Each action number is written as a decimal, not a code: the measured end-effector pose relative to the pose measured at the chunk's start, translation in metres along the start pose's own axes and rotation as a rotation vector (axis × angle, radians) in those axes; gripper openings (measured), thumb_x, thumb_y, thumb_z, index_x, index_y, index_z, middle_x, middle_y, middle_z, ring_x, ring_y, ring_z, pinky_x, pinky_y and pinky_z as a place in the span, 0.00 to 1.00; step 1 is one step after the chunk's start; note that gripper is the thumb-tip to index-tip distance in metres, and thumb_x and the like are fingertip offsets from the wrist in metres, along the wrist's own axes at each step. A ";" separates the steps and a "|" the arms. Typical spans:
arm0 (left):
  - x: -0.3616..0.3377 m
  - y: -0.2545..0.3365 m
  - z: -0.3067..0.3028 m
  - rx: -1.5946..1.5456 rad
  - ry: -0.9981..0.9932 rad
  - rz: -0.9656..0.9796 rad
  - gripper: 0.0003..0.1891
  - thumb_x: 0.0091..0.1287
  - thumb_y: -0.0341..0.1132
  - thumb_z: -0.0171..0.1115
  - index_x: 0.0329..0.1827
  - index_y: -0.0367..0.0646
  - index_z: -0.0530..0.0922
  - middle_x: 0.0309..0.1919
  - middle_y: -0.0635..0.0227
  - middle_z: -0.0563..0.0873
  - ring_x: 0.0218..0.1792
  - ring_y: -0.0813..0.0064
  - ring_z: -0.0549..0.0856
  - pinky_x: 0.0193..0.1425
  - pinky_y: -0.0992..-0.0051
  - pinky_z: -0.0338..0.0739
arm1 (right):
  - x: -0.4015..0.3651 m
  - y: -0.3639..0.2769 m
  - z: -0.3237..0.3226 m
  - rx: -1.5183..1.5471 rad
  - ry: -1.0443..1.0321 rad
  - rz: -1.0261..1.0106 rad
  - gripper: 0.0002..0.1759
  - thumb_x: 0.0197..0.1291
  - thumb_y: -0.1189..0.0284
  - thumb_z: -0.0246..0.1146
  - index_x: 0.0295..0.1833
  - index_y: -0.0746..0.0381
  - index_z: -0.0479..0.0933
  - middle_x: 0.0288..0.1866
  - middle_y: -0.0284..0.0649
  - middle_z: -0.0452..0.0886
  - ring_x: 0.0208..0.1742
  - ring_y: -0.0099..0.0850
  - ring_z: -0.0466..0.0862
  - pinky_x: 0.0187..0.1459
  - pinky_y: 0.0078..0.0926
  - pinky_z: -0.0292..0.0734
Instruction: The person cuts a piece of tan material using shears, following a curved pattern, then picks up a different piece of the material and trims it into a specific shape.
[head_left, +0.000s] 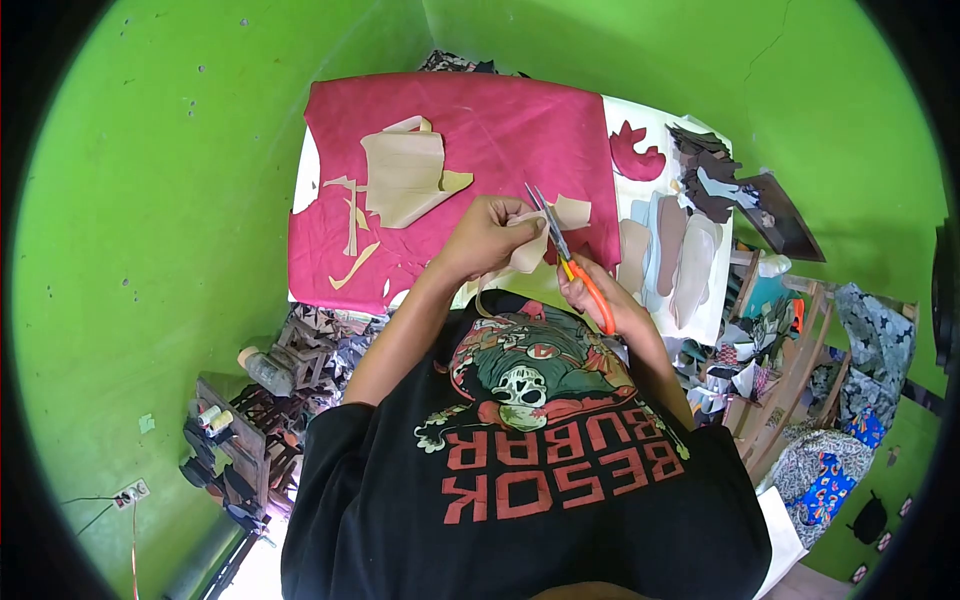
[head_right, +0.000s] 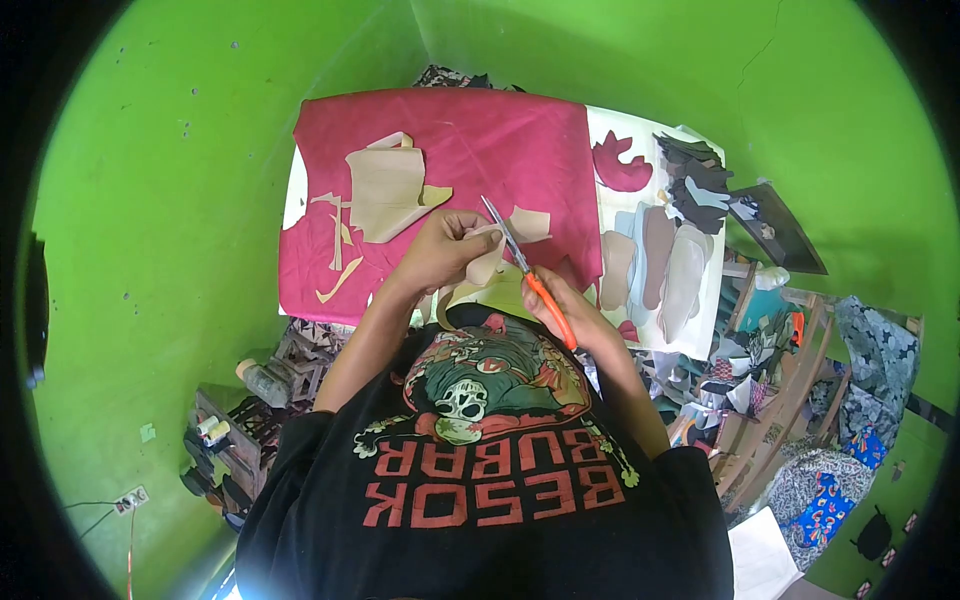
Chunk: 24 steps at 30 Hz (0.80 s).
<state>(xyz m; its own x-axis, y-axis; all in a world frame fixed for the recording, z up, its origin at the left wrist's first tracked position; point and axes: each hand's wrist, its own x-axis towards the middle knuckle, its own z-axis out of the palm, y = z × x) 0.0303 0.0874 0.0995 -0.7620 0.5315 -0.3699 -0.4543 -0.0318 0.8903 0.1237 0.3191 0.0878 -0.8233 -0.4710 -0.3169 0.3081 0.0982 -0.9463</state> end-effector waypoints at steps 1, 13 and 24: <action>-0.002 0.002 0.000 0.038 -0.019 -0.005 0.10 0.72 0.36 0.68 0.36 0.38 0.84 0.25 0.77 0.83 0.24 0.89 0.77 0.28 0.81 0.69 | -0.002 -0.003 0.002 0.000 0.001 0.000 0.22 0.73 0.54 0.60 0.45 0.63 0.68 0.36 0.33 0.68 0.37 0.23 0.68 0.42 0.25 0.69; -0.010 -0.008 0.015 0.063 0.058 0.147 0.11 0.72 0.36 0.67 0.34 0.37 0.84 0.20 0.78 0.80 0.17 0.91 0.71 0.18 0.80 0.62 | -0.011 0.008 -0.001 -0.124 -0.040 0.028 0.34 0.73 0.39 0.55 0.46 0.65 0.67 0.36 0.34 0.69 0.38 0.29 0.69 0.44 0.31 0.71; -0.029 -0.009 0.008 0.076 -0.001 0.021 0.10 0.73 0.35 0.67 0.39 0.36 0.84 0.27 0.76 0.84 0.26 0.89 0.78 0.29 0.81 0.71 | -0.018 0.002 0.013 0.073 -0.114 0.129 0.33 0.71 0.39 0.58 0.44 0.63 0.68 0.35 0.32 0.68 0.37 0.26 0.69 0.42 0.29 0.71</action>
<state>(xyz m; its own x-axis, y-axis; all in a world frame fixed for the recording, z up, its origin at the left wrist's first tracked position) 0.0598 0.0789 0.1041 -0.7701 0.5326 -0.3510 -0.4023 0.0215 0.9153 0.1454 0.3166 0.0920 -0.7164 -0.5552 -0.4225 0.4454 0.1021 -0.8895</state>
